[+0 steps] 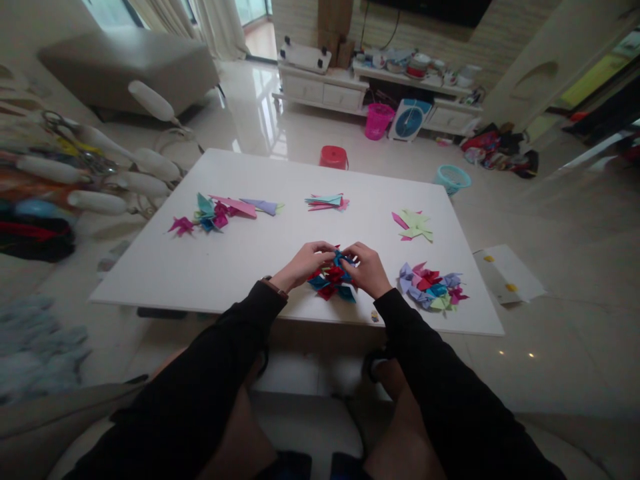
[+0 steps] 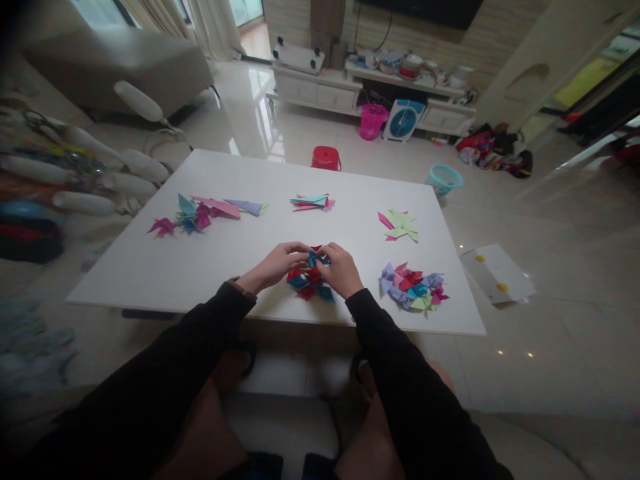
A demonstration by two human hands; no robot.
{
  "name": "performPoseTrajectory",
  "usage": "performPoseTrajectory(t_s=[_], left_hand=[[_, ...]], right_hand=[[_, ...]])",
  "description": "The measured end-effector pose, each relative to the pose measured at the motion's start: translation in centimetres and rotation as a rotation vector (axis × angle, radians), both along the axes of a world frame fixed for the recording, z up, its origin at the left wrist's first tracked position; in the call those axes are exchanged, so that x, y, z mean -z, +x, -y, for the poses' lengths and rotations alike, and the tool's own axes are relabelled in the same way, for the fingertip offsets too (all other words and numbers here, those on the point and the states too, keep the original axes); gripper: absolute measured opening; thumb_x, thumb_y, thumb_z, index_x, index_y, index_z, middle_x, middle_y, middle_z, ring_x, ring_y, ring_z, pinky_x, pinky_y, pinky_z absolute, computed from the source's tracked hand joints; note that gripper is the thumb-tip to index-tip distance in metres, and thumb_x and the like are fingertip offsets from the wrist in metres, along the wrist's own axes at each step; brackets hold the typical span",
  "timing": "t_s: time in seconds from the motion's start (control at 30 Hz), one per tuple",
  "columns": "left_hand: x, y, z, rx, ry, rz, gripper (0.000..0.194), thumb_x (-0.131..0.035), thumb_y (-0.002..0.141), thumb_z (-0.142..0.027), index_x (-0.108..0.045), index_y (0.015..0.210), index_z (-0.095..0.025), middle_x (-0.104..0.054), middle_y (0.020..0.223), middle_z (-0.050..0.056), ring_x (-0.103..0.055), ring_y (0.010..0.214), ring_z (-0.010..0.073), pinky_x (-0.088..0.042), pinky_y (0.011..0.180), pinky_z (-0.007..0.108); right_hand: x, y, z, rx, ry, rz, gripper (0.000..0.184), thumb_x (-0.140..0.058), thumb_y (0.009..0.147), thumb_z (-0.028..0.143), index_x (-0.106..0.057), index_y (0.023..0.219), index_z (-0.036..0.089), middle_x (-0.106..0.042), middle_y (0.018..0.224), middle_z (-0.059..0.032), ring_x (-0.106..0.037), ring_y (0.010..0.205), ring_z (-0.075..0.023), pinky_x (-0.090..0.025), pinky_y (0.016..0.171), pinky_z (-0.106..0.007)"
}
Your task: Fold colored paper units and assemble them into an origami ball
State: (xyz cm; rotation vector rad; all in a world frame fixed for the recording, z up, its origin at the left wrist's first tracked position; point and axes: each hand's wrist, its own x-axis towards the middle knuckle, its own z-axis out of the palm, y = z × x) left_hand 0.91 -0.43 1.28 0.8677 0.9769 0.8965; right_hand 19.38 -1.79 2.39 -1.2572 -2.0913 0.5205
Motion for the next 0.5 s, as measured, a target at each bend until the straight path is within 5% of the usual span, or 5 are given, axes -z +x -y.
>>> performPoseTrajectory(t_s=[0.23,0.5], left_hand=[[-0.2,-0.1,-0.3,0.0,0.045,-0.038,0.014,-0.076,0.074,-0.017,-0.072,0.087,-0.013,-0.068,0.088,0.006,-0.065,0.08,0.0153,-0.053,0.083,0.033],[-0.7,-2.0,-1.4,-0.14,0.039,-0.166,0.009,-0.066,0.08,-0.019,-0.067,0.088,-0.014,-0.066,0.096,0.008,-0.069,0.083,0.018,-0.054,0.077,0.032]], right_hand=[[0.2,0.3,-0.8,0.055,-0.02,0.107,0.01,-0.061,0.084,0.012,-0.066,0.083,0.021,-0.07,0.085,-0.0029,-0.062,0.082,-0.0188,-0.047,0.076,-0.03],[1.7,2.9,-2.7,0.284,-0.103,0.371,0.009,-0.064,0.086,0.019,-0.07,0.092,0.021,-0.074,0.087,-0.0037,-0.064,0.084,-0.0195,-0.043,0.076,-0.029]])
